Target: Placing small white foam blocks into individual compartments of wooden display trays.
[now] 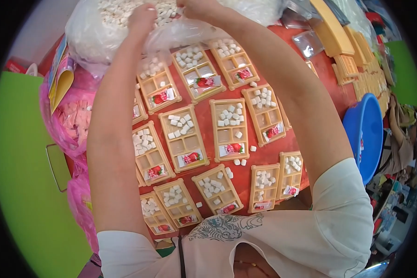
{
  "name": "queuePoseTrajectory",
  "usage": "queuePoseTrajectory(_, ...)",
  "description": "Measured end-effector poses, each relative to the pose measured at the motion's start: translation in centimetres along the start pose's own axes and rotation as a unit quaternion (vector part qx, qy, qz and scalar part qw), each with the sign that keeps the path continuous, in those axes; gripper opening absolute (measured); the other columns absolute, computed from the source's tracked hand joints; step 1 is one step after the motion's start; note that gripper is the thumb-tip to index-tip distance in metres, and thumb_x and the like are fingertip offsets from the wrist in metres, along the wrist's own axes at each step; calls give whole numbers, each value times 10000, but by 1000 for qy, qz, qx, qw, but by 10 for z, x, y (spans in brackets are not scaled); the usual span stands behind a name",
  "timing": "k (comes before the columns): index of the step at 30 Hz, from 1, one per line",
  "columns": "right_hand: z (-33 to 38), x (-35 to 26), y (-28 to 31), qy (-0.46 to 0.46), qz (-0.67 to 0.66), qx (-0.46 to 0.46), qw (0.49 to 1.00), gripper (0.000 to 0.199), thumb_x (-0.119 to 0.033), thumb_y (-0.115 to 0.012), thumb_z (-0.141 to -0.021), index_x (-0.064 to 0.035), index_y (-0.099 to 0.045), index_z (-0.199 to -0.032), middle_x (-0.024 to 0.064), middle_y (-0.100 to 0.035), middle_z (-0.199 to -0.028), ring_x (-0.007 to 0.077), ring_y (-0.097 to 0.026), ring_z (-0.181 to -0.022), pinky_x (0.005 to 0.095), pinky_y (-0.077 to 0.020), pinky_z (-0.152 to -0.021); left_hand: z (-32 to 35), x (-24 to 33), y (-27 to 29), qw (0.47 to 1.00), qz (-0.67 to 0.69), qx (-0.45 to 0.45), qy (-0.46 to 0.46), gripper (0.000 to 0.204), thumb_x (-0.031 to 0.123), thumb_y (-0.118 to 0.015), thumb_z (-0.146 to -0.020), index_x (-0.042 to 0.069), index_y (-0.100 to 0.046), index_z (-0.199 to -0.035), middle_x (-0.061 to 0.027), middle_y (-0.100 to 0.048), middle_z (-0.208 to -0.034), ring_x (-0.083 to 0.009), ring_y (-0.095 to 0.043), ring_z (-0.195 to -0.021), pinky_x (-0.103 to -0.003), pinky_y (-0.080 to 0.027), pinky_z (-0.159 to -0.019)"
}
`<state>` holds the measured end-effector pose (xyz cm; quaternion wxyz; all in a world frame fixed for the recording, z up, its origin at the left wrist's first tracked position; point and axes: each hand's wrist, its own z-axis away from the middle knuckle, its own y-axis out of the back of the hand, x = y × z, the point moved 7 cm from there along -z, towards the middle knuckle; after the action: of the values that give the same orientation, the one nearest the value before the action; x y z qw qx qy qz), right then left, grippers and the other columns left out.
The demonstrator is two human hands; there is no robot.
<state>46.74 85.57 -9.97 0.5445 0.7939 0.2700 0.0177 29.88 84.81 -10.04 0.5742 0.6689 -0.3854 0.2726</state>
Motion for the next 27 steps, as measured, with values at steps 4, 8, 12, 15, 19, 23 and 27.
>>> queuePoseTrajectory(4,2,-17,59,26,-59,119,991,252,-161,-658,-736,-10,-710,-930,239,-687,-842,396,-673,-853,467,-529,-748,-19,-29,37,901,402,67,151,138,-72,-573,-764,42,-622,-824,-127,-633,-850,-251,-594,-728,-377,-479,-508)
queuePoseTrajectory(8,38,-48,141,-115,-341,41,932,255,-161,-659,-764,3,-693,-957,205,-698,-815,383,-680,-778,422,-539,-686,-19,-47,120,935,338,110,-3,180,-87,-628,-750,26,-605,-888,-141,-606,-1057,-240,-604,-880,-367,-512,-657)
queuePoseTrajectory(12,156,-2,201,-189,-362,17,913,296,-183,-711,-831,13,-686,-1051,66,-676,-710,153,-642,-597,297,-479,-527,56,-13,82,968,236,44,-71,404,-84,-635,-790,41,-535,-1160,-139,-570,-1179,-253,-566,-1057,-375,-499,-823)
queuePoseTrajectory(15,251,6,249,-254,-327,33,910,233,-154,-708,-854,-11,-685,-1037,-48,-534,-649,26,-484,-550,204,-342,-471,124,-12,81,791,579,24,197,422,-99,-584,-819,55,-546,-1210,-142,-558,-1229,-270,-556,-1081,-372,-494,-847)
queuePoseTrajectory(19,378,56,288,-369,-251,85,891,201,-175,-717,-840,4,-696,-929,23,-599,-651,99,-559,-561,252,-434,-511,208,18,67,757,615,-113,191,261,-123,-536,-808,68,-535,-986,-140,-568,-1159,-217,-592,-928,-312,-504,-616)
queuePoseTrajectory(23,434,44,297,-328,-18,59,942,171,-137,-658,-852,12,-683,-933,113,-630,-709,212,-638,-634,337,-503,-582,281,67,38,757,602,-115,227,260,-131,-550,-773,79,-539,-926,-127,-599,-1034,-205,-617,-801,-316,-493,-522)
queuePoseTrajectory(27,450,35,269,-329,157,-12,931,199,-96,-589,-854,6,-628,-1021,235,-613,-970,406,-662,-838,471,-543,-723,331,92,18,752,586,-139,269,246,-117,-542,-778,94,-513,-902,-114,-572,-1044,-185,-580,-775,-292,-483,-524)
